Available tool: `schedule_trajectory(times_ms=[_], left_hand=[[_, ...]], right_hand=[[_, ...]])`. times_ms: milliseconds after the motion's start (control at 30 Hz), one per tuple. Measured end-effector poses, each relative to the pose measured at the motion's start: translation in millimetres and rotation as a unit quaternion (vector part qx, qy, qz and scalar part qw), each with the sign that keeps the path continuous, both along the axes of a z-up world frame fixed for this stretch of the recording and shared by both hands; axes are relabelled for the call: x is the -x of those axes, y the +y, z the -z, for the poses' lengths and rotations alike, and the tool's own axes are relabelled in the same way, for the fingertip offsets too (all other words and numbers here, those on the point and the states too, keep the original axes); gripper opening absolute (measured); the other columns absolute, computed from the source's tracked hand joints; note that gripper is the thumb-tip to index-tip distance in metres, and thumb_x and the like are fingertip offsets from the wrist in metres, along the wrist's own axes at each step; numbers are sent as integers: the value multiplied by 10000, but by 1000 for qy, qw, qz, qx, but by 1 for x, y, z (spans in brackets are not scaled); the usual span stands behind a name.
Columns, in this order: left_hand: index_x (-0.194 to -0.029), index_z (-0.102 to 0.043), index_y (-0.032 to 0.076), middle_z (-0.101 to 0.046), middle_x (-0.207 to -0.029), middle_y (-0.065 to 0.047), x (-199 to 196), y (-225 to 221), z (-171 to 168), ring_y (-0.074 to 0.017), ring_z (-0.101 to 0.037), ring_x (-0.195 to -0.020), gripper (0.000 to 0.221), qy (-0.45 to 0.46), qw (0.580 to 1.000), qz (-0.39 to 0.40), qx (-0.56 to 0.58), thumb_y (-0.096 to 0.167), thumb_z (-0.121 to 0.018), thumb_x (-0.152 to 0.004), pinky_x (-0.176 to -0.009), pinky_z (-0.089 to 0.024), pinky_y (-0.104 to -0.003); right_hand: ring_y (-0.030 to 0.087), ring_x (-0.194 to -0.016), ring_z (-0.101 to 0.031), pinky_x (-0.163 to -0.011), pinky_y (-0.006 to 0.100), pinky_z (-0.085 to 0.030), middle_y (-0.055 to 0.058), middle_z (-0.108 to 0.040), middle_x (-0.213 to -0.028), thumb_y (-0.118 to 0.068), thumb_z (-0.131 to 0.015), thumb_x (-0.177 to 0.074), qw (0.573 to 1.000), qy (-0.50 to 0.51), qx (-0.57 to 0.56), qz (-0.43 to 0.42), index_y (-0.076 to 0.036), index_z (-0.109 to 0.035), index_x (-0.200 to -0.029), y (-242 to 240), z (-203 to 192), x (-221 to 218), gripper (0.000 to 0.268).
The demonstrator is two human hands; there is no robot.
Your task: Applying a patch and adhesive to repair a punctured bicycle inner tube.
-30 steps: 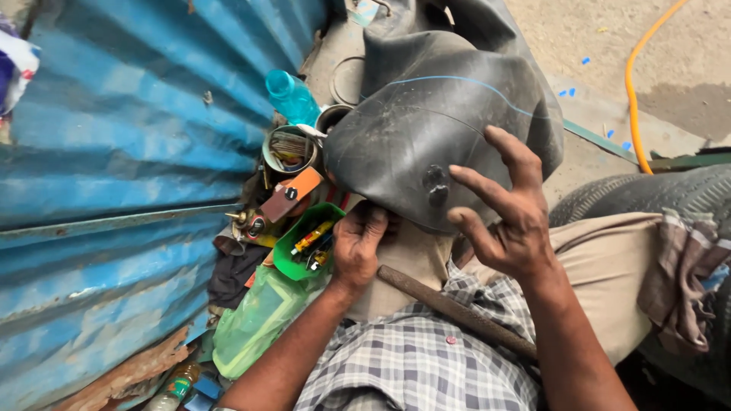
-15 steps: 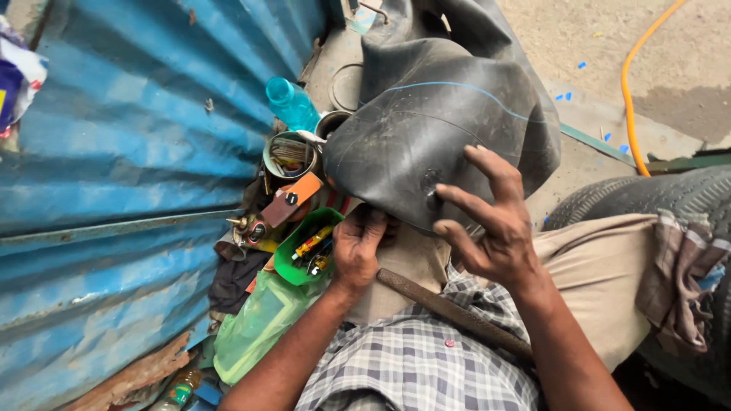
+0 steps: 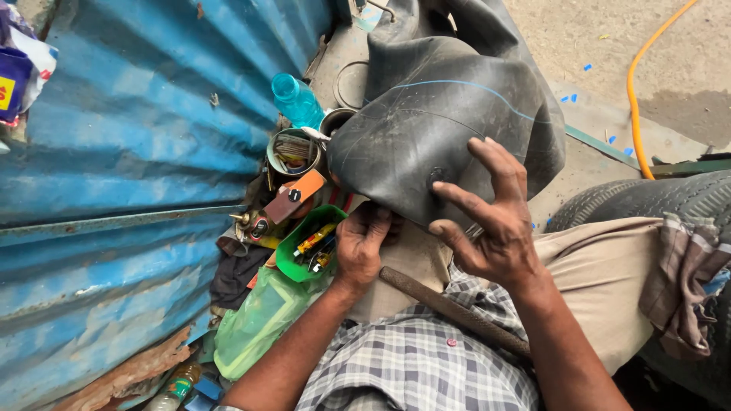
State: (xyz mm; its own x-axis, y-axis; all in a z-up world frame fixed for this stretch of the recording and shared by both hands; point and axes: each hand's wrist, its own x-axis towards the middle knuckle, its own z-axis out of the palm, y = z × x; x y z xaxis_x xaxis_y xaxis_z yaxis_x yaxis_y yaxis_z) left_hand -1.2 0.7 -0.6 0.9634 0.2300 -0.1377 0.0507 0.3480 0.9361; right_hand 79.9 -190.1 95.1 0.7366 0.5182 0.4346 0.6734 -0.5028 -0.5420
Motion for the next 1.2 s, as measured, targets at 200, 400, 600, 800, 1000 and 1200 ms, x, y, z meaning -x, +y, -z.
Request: schedule_trajectory(times_ms=[200, 400, 600, 800, 1000, 1200], left_hand=[[-1041, -709, -4, -742, -887, -49, 2, 0, 4, -125, -680, -780, 310, 7, 1000, -11, -10, 298, -639, -1040, -727, -577, -289], [-1064, -708, 3, -743, -895, -52, -1, -3, 6, -121, -676, -771, 273, 12, 1000, -17, 15, 267, -647, -1030, -723, -574, -285], [-1036, -711, -5, -742, -887, -58, -1, -3, 12, -131, -690, -778, 268, 28, 1000, -9, 4, 256, -650, -1030, -721, -591, -295], [-1069, -705, 2, -743, -905, -58, -2, -2, 3, -128, -686, -803, 260, 0, 1000, -8, 16, 252, -647, -1032, -756, -581, -293], [-1034, -705, -9, -734, -889, -61, 3, -3, 15, -133, -680, -784, 239, 36, 999, -14, 18, 227, -667, -1025, -714, -580, -300], [-1063, -704, 0, -745, -893, -55, -2, -2, 11, -120, -691, -775, 227, 10, 999, -29, 14, 215, -664, -1003, -717, -584, -279]], right_hand=[[419, -1505, -397, -1288, 529, -352, 229, -431, -1568, -404, -813, -895, 999, -15, -37, 0, -151, -740, -1235, -12, 13, -9, 430], [427, -1476, -415, -1235, 530, -374, 237, -458, -1552, -351, -836, -853, 1000, -20, 1, -5, -126, -752, -1265, -1, 9, -14, 476], [398, -1470, -440, -1237, 528, -380, 211, -472, -1540, -435, -814, -847, 1000, -12, -13, -8, -157, -751, -1226, -7, 12, 1, 475], [412, -1470, -405, -1240, 546, -360, 241, -454, -1543, -447, -802, -867, 999, -34, -25, -9, -131, -769, -1223, 6, 15, -9, 478], [393, -1503, -428, -1268, 521, -384, 218, -457, -1565, -408, -817, -907, 999, -2, -42, 17, -137, -751, -1246, -8, 13, -10, 438], [413, -1441, -443, -1223, 532, -378, 220, -481, -1514, -381, -855, -818, 999, -43, -21, -22, -149, -757, -1182, -3, 8, -9, 443]])
